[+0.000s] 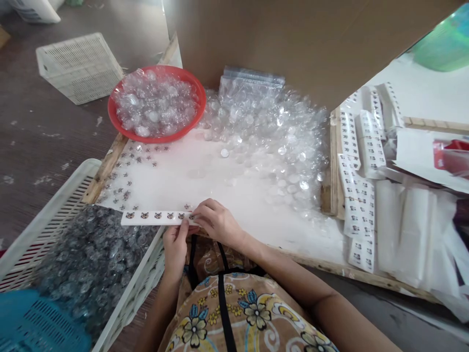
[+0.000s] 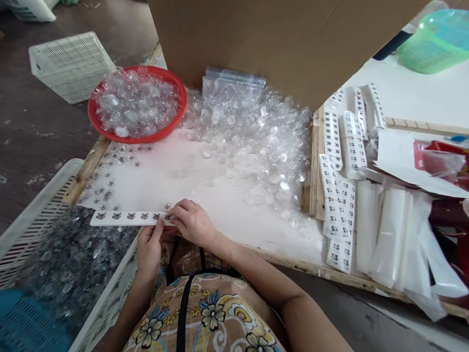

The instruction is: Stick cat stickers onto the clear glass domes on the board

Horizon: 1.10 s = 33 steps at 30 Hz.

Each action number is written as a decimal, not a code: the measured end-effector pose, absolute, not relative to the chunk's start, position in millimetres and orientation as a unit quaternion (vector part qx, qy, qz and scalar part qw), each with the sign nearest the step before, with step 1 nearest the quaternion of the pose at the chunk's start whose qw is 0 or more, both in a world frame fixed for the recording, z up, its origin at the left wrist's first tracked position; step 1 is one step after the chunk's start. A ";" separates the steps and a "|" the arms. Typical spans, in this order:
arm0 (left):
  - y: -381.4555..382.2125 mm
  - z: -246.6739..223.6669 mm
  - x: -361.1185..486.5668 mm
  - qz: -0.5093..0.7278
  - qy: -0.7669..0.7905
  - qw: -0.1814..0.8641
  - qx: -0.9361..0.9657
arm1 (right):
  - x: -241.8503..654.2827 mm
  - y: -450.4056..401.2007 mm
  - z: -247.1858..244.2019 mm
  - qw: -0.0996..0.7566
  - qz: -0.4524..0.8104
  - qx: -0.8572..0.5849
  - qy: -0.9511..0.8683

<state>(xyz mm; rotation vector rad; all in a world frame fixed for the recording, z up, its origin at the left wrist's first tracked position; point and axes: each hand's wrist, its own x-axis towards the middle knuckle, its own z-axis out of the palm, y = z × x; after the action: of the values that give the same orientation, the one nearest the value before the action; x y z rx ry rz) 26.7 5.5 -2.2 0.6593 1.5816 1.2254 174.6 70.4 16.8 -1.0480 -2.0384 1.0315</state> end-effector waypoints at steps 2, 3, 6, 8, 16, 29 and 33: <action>5.2 -3.9 27.1 0.509 0.641 0.506 0.272 | 173.6 71.2 17.8 0.344 0.420 -0.399 -0.739; 5.1 -4.4 27.5 0.514 0.635 0.511 0.266 | 174.1 73.7 17.9 0.362 0.440 -0.405 -0.715; 4.8 -4.5 28.6 0.531 0.632 0.512 0.238 | 182.8 91.5 15.2 0.396 0.484 -0.456 -0.633; 4.9 -3.1 28.9 0.537 0.635 0.507 0.227 | 193.0 109.5 10.8 0.383 0.472 -0.513 -0.606; 5.5 -1.4 28.2 0.523 0.640 0.519 0.219 | 198.3 144.9 -0.4 0.240 0.421 -0.558 -0.674; 4.1 -1.4 27.4 0.512 0.640 0.525 0.232 | 176.5 136.4 2.3 0.093 0.292 -0.595 -0.743; 3.7 0.4 28.3 0.510 0.640 0.523 0.238 | 176.2 135.2 -4.4 0.093 0.267 -0.583 -0.762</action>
<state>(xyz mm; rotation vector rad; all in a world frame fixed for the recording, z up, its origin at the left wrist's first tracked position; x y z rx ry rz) 28.3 3.7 0.4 0.5694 1.5312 1.2218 176.2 135.2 -4.4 -1.7305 -2.2608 0.7930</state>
